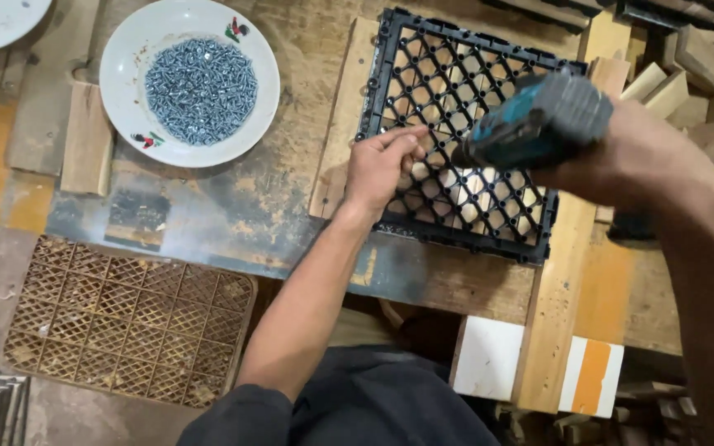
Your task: Assembling wooden deck tiles by placing wood slats into a plastic grid and securing them with screws using a power drill.
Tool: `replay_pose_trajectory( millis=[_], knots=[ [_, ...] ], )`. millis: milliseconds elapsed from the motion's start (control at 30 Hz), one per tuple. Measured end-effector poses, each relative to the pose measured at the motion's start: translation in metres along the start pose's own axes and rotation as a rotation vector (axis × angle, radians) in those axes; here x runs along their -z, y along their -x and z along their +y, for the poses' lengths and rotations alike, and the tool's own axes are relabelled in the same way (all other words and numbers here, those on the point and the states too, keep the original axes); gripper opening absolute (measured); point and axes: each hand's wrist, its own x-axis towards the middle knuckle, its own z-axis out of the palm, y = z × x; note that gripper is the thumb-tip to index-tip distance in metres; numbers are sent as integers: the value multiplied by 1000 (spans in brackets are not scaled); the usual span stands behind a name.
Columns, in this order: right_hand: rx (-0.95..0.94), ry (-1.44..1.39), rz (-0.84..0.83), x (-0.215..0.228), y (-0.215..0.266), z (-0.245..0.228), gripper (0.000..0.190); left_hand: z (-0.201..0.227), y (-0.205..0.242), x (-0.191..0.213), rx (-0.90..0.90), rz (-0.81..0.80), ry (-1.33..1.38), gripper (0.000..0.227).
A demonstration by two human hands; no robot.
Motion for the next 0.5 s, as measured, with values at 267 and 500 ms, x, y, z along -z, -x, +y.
replay_pose_trajectory(
  millis=[267,500],
  knots=[
    [97,-94,33,-13,15,20,37,-13,8,-3,12,-156,108,44],
    [154,-472,224,-35,50,71,62,10,39,0,153,-63,406,30]
  ],
)
